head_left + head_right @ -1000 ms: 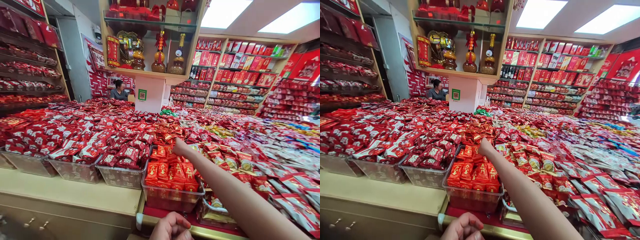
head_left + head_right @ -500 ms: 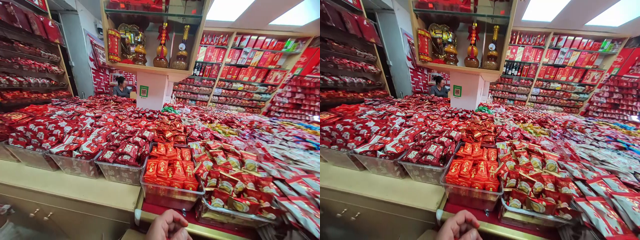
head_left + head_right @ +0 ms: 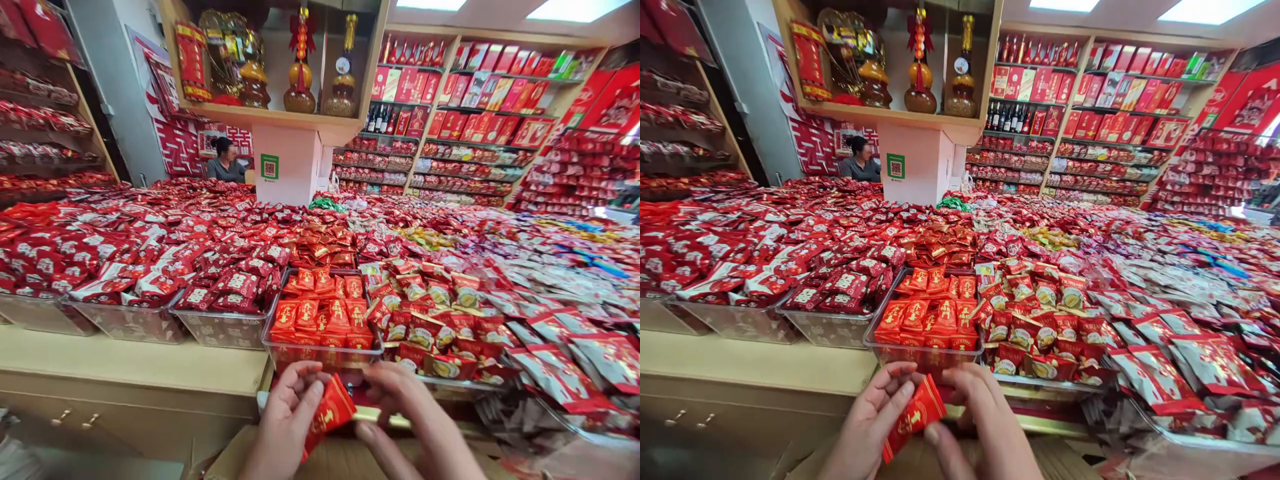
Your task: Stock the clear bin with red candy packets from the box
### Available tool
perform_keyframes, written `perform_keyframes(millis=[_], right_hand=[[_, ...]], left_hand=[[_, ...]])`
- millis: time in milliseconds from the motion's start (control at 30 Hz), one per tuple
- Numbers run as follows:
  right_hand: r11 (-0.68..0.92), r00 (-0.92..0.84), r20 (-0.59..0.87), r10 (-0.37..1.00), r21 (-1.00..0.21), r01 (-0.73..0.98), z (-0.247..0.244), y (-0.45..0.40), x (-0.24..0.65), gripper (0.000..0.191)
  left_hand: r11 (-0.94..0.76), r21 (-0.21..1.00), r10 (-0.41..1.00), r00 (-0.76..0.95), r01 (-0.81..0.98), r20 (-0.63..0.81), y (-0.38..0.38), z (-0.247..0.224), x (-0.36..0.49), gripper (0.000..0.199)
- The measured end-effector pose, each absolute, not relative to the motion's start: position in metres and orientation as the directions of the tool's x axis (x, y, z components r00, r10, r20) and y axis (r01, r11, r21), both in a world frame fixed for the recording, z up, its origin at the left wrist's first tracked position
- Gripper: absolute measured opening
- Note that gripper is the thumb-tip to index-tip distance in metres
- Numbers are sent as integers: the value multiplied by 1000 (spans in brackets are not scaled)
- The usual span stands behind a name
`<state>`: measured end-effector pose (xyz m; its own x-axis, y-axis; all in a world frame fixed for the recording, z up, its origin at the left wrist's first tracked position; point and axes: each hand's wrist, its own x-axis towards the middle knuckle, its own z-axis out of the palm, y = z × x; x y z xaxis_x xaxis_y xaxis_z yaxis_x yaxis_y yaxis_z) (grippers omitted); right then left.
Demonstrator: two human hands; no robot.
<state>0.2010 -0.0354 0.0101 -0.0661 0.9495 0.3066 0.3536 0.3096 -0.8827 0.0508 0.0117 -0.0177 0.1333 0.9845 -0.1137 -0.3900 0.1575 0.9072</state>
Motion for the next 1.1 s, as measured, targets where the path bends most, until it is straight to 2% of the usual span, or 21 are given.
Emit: perform_keyframes(millis=[133, 267, 367, 433, 500, 567, 733, 833, 967, 1100], right_hand=[[58, -170, 42, 985, -994, 89, -2, -17, 196, 28], [-97, -143, -81, 986, -990, -107, -5, -9, 194, 27], [-34, -30, -30, 999, -991, -128, 1, -11, 197, 24], [164, 29, 165, 986, -985, 47, 3, -15, 201, 13], [377, -34, 382, 924, -887, 268, 2, -20, 202, 5], [477, -128, 464, 877, -801, 363, -4, -24, 201, 10], [455, -101, 445, 890, -843, 287, -20, -28, 192, 7], [393, -97, 381, 920, -882, 261, -16, -28, 192, 9], [234, -59, 227, 972, -955, 182, -14, -26, 193, 7], [110, 16, 110, 994, -994, -20, -22, -26, 190, 17]], left_hand=[[181, 919, 974, 195, -351, -118, 12, -15, 51, 21], [188, 922, 968, 223, -338, -116, 9, -14, 52, 21], [280, 895, 944, 270, -348, -190, 7, -12, 51, 31], [379, 857, 906, 331, -350, -265, 7, -9, 50, 35], [434, 807, 882, 372, -401, -290, 7, -5, 48, 34], [428, 770, 892, 360, -473, -275, 7, -2, 47, 29], [255, 798, 956, 266, -546, -124, 6, -3, 46, 40], [192, 812, 958, 286, -551, -32, 5, -7, 47, 40], [228, 782, 939, 342, -581, -20, 5, -10, 45, 47], [298, 778, 914, 400, -553, -66, 4, -8, 44, 59]])
